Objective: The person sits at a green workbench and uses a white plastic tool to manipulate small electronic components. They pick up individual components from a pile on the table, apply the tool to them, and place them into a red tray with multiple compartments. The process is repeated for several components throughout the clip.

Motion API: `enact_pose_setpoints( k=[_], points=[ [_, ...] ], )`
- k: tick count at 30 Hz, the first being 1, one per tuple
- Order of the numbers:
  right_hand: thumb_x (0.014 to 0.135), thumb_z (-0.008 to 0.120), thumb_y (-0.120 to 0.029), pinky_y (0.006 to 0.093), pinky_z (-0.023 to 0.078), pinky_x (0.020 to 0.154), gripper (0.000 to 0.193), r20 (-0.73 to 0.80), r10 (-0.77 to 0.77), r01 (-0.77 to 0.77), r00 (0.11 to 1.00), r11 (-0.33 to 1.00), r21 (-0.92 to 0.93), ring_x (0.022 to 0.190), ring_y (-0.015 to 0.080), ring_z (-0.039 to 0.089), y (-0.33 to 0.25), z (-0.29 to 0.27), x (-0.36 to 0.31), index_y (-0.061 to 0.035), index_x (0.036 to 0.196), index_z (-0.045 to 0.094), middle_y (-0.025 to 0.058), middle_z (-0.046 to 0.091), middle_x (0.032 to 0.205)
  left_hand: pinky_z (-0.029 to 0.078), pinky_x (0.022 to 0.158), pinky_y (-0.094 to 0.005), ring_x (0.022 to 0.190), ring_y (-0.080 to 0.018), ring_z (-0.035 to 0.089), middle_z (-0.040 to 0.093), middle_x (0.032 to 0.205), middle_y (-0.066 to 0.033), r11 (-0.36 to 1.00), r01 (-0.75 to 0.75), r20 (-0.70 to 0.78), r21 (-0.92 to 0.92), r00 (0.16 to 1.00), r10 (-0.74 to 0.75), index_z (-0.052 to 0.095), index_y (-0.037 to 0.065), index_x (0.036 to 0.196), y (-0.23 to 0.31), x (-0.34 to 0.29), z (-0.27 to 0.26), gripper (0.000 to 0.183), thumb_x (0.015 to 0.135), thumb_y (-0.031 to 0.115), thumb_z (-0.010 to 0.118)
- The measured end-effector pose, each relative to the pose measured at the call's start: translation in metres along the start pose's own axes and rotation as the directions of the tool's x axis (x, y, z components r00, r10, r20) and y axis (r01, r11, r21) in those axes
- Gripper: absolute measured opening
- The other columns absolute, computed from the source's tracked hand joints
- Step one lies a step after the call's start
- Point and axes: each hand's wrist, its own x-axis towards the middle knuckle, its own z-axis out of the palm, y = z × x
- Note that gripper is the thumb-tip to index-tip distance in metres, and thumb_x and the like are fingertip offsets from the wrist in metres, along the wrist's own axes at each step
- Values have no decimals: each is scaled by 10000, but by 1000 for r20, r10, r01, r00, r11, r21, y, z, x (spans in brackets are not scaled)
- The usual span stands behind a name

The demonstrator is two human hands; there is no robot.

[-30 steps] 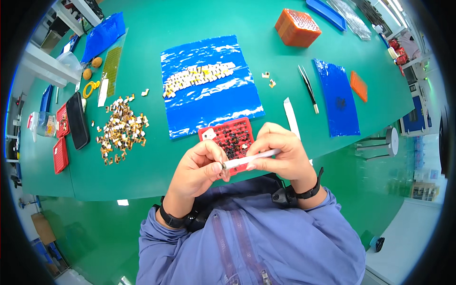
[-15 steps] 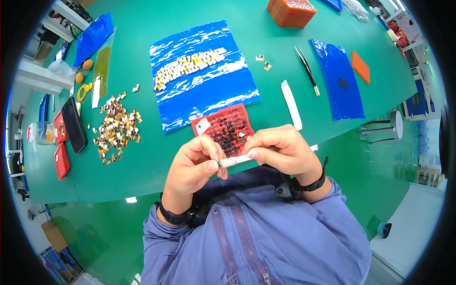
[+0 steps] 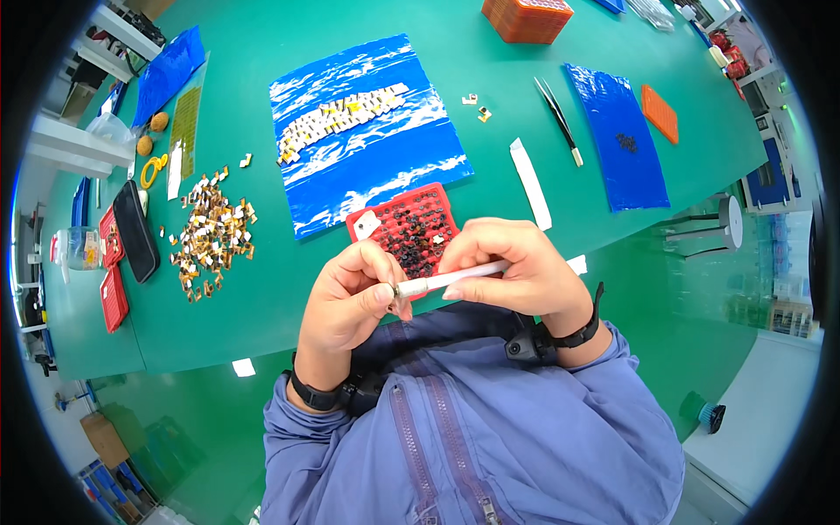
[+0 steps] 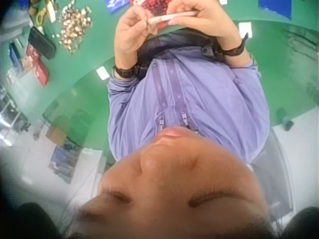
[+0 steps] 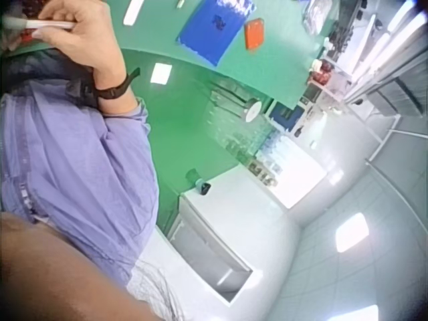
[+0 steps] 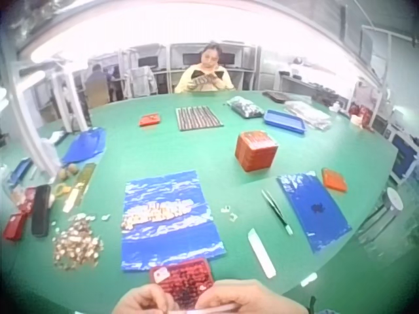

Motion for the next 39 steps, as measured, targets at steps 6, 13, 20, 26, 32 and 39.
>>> enact_pose_setpoints(
  k=[6,13,20,26,32,39],
  points=[
    [799,701,-109,211,382,500,151,18,-24,23,1000,998,55,610,65,531,4,1,0,-15,887,622,15,588,705,499,597,-287,683,-173,580,549,777,-93,1000,-7,21,-26,1000,7,481,24,879,0,0,-1,110,875,67,582],
    [763,709,-35,190,344,484,121,17,40,-42,999,986,158,569,55,517,1,3,-2,4,860,649,28,623,749,488,522,-272,651,-154,520,486,728,-71,999,-2,12,38,1000,2,455,35,860,1,0,1,173,875,127,600],
    [803,667,-34,200,363,503,83,24,33,-36,999,993,116,578,58,514,-5,-1,3,8,871,649,42,615,704,490,557,-276,645,-164,565,527,733,-80,999,-12,25,-32,1000,13,473,25,881,1,0,0,86,887,55,554],
    [807,672,-75,227,420,555,95,3,95,-94,995,976,195,640,91,549,2,4,1,-21,878,639,41,597,741,505,527,-273,579,-163,585,560,701,-96,999,24,10,-48,1000,-24,459,15,911,3,1,0,67,911,58,511],
    [795,687,-99,237,426,552,114,-39,-42,39,998,997,-64,640,90,560,1,-2,6,-26,871,645,42,605,728,505,468,-246,503,-157,583,586,694,-124,997,64,-53,-44,996,-66,450,6,923,4,0,0,55,920,48,486],
    [787,696,-90,206,378,503,107,-159,-73,55,985,991,-119,560,52,493,19,-4,5,-40,873,657,3,582,648,502,473,-241,496,-146,568,583,699,-128,999,38,-119,-5,992,-38,443,10,908,4,1,0,59,914,43,491]
  ],
)
